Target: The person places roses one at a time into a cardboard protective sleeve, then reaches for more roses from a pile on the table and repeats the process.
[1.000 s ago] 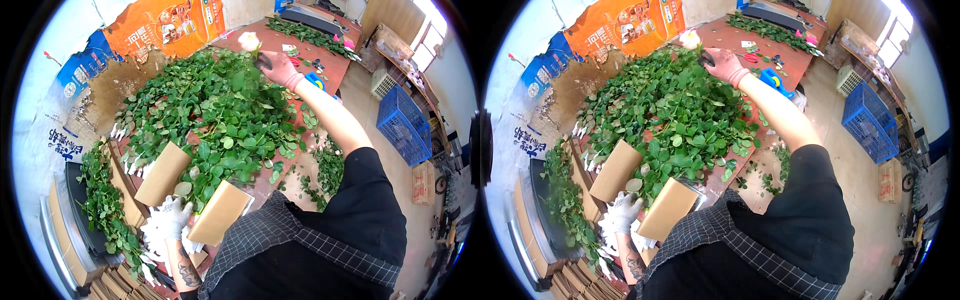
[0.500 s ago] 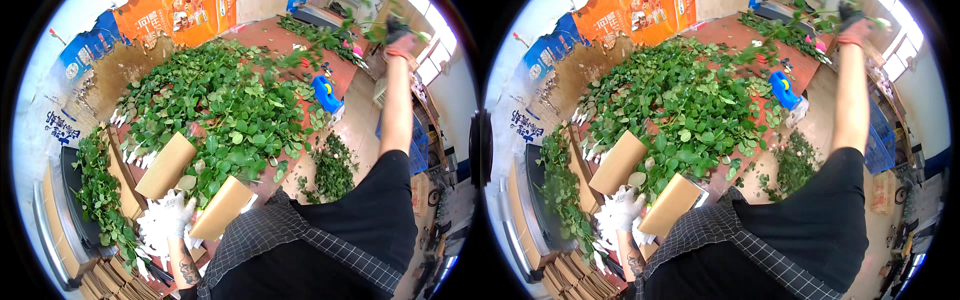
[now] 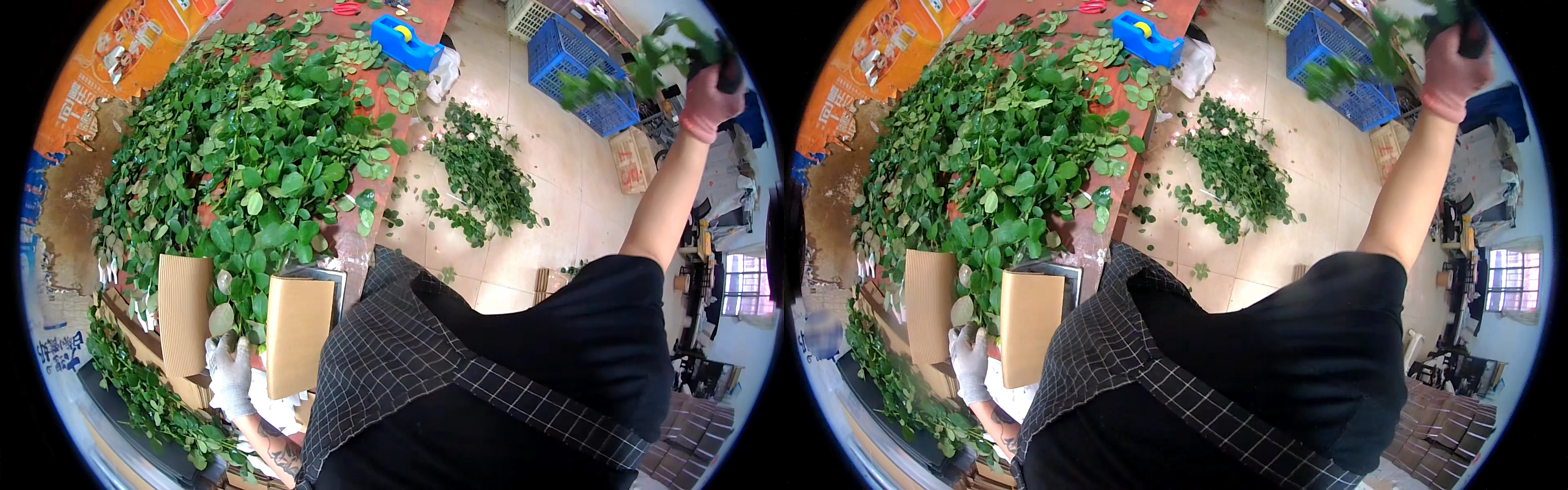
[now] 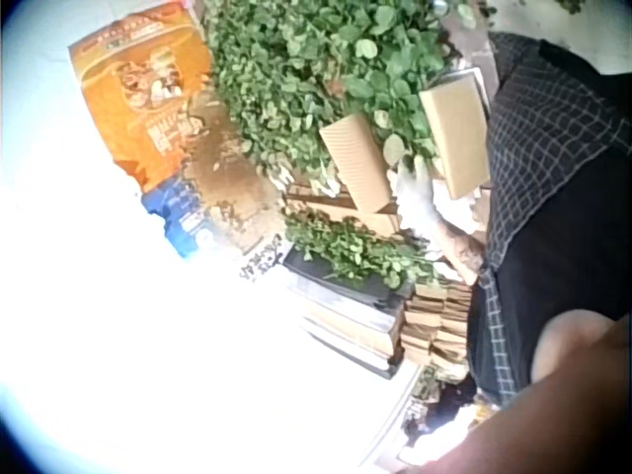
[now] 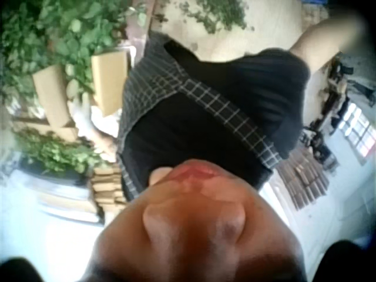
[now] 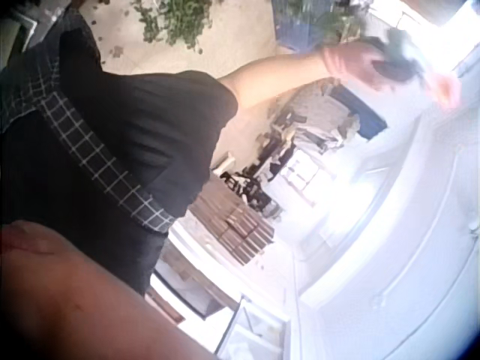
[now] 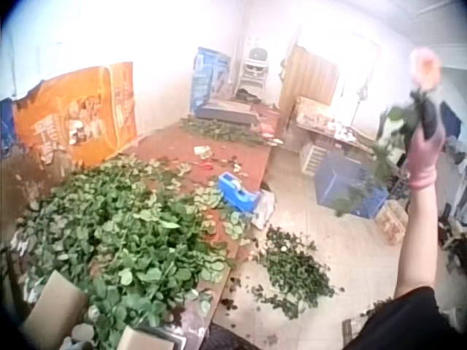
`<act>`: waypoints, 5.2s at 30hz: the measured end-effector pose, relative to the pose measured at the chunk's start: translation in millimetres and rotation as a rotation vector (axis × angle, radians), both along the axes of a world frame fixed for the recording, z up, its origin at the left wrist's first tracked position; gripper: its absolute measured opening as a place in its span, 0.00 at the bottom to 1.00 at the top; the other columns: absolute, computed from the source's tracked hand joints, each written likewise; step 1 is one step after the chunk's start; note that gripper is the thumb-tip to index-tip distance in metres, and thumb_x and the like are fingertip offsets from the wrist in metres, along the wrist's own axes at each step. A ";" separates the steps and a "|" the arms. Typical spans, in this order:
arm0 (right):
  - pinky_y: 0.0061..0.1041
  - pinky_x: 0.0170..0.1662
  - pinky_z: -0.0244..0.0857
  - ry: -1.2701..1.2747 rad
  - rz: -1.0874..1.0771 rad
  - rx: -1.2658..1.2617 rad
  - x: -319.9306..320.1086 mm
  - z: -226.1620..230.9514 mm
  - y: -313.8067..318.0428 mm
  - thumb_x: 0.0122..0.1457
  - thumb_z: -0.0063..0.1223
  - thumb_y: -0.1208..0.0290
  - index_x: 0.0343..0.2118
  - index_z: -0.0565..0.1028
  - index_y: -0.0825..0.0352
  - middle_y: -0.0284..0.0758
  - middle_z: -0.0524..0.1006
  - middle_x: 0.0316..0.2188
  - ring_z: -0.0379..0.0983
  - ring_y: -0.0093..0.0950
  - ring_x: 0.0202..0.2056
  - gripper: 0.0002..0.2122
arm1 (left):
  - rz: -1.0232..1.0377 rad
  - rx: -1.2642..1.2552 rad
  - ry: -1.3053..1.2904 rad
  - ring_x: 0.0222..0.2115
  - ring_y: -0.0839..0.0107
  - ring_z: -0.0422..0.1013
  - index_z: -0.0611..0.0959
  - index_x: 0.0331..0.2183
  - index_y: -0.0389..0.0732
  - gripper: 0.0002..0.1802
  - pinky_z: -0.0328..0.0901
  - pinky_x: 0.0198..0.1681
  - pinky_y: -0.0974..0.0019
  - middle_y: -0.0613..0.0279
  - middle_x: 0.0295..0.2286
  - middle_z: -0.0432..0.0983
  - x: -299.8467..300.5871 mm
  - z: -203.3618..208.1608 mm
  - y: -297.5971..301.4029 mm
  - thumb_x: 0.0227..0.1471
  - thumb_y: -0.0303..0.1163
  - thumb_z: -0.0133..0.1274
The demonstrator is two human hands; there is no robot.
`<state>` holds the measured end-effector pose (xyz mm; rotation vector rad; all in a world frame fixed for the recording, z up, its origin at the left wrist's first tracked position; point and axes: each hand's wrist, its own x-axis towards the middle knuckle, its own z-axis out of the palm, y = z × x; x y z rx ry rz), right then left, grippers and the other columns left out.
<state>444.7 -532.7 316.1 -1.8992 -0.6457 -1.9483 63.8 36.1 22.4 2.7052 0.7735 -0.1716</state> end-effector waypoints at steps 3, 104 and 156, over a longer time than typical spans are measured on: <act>0.36 0.41 0.68 0.116 -0.388 -0.149 27.6 -51.9 -27.4 0.49 0.56 0.66 0.47 0.74 0.62 0.43 0.78 0.33 0.76 0.41 0.36 0.19 | 0.037 -0.053 -0.019 0.40 0.51 0.68 0.80 0.38 0.33 0.20 0.64 0.44 0.56 0.47 0.37 0.71 -3.9 7.2 0.2 0.47 0.39 0.53; 0.32 0.44 0.59 0.044 1.000 -1.691 -58.5 -386.2 729.4 0.52 0.46 0.66 0.45 0.71 0.61 0.35 0.68 0.38 0.66 0.34 0.42 0.16 | 0.365 -0.155 -0.309 0.46 0.44 0.59 0.72 0.48 0.39 0.34 0.54 0.50 0.45 0.42 0.44 0.63 1.9 -2.1 -27.7 0.37 0.43 0.60; 0.30 0.50 0.62 1.016 1.245 -0.656 -7.9 -89.2 626.1 0.53 0.48 0.70 0.46 0.69 0.68 0.45 0.74 0.41 0.70 0.39 0.44 0.16 | 0.603 -1.003 -1.693 0.32 0.73 0.73 0.76 0.41 0.41 0.13 0.69 0.38 0.73 0.65 0.36 0.76 187.8 121.9 219.2 0.51 0.26 0.56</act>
